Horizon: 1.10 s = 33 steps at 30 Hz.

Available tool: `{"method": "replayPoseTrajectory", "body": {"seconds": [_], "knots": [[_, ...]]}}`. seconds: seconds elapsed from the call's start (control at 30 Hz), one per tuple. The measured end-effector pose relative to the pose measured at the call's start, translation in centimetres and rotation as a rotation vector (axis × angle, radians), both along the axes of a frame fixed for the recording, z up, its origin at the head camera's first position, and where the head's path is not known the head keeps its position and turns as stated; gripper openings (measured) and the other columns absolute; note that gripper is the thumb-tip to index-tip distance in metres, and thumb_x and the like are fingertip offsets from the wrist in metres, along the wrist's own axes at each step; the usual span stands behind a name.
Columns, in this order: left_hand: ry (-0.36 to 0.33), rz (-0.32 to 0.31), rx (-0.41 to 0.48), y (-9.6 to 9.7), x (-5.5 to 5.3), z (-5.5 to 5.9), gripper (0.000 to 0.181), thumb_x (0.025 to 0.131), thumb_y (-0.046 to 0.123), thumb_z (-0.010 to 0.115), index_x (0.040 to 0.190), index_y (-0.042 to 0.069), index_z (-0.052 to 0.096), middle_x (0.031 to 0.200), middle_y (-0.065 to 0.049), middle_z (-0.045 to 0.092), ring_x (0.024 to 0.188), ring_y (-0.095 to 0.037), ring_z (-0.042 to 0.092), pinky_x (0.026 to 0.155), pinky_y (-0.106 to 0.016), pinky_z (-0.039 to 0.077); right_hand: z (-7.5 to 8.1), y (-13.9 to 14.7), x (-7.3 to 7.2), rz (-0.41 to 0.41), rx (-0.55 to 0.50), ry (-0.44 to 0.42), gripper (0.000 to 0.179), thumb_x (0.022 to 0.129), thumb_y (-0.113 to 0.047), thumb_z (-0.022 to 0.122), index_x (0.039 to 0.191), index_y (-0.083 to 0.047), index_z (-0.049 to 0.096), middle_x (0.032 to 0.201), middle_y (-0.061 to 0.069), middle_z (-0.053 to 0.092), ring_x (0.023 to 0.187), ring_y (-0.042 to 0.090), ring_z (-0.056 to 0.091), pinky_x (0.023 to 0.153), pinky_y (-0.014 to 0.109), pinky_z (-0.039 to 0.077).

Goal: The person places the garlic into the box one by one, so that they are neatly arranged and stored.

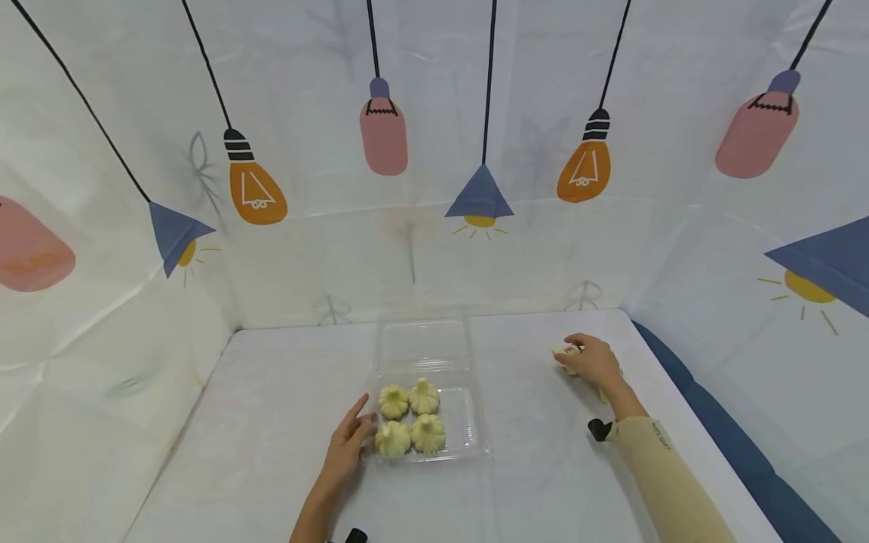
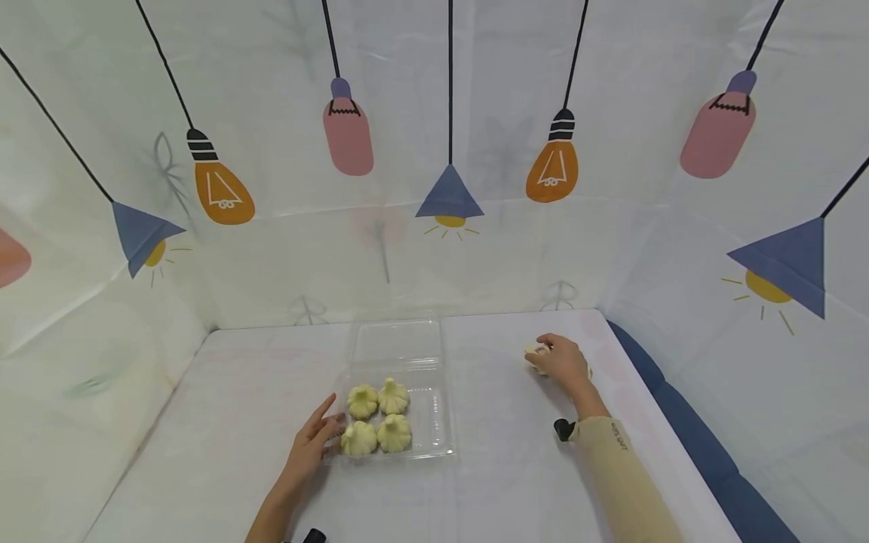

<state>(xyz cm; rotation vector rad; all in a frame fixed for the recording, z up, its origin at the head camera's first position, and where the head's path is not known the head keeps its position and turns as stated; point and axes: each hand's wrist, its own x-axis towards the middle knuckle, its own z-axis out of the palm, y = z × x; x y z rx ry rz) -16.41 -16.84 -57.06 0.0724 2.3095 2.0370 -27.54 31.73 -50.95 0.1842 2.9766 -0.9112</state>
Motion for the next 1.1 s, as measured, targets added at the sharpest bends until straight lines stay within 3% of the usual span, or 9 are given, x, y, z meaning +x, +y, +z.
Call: {"method": "replayPoseTrajectory", "body": {"seconds": [0.17, 0.33, 0.6, 0.9, 1.1], "knots": [[0.005, 0.002, 0.002, 0.0, -0.2, 0.0, 0.053, 0.104, 0.018, 0.047, 0.153, 0.007, 0.029, 0.130, -0.030, 0.051, 0.111, -0.036, 0.054, 0.076, -0.037, 0.047, 0.2, -0.1, -0.2, 0.035, 0.008, 0.005, 0.058, 0.087, -0.039, 0.072, 0.129, -0.002, 0.058, 0.129, 0.027, 0.054, 0.108, 0.039, 0.052, 0.088, 0.055, 0.040], [0.017, 0.000, -0.013, -0.1, -0.3, 0.2, 0.052, 0.105, 0.017, 0.046, 0.153, 0.008, 0.030, 0.129, -0.030, 0.052, 0.111, -0.038, 0.054, 0.077, -0.037, 0.047, 0.3, -0.4, -0.5, 0.092, -0.067, 0.030, 0.055, 0.087, -0.033, 0.074, 0.127, 0.001, 0.060, 0.127, 0.026, 0.055, 0.110, 0.039, 0.052, 0.090, 0.052, 0.042], [0.001, 0.004, -0.003, -0.2, -0.2, -0.1, 0.053, 0.104, 0.020, 0.048, 0.153, 0.008, 0.030, 0.131, -0.030, 0.052, 0.110, -0.036, 0.055, 0.075, -0.038, 0.047, -0.6, -1.3, -1.0, 0.189, -0.161, 0.070, 0.053, 0.083, -0.032, 0.078, 0.122, 0.002, 0.063, 0.115, 0.020, 0.063, 0.101, 0.033, 0.057, 0.079, 0.040, 0.048], [-0.037, 0.022, 0.007, -0.2, 0.3, -0.9, 0.054, 0.103, 0.023, 0.051, 0.152, 0.011, 0.034, 0.128, -0.027, 0.054, 0.110, -0.033, 0.055, 0.075, -0.036, 0.047, -1.9, -3.0, -0.6, 0.175, -0.222, 0.092, 0.052, 0.082, -0.036, 0.079, 0.119, -0.001, 0.066, 0.118, 0.020, 0.062, 0.107, 0.037, 0.056, 0.076, 0.040, 0.050], [-0.038, 0.016, 0.015, -0.4, -0.1, -0.8, 0.054, 0.103, 0.026, 0.050, 0.153, 0.014, 0.033, 0.130, -0.026, 0.053, 0.110, -0.033, 0.056, 0.077, -0.036, 0.049, -2.7, -4.1, -0.3, 0.123, -0.322, 0.115, 0.058, 0.082, -0.039, 0.078, 0.126, -0.005, 0.062, 0.129, 0.019, 0.056, 0.113, 0.037, 0.053, 0.076, 0.040, 0.050]]}}
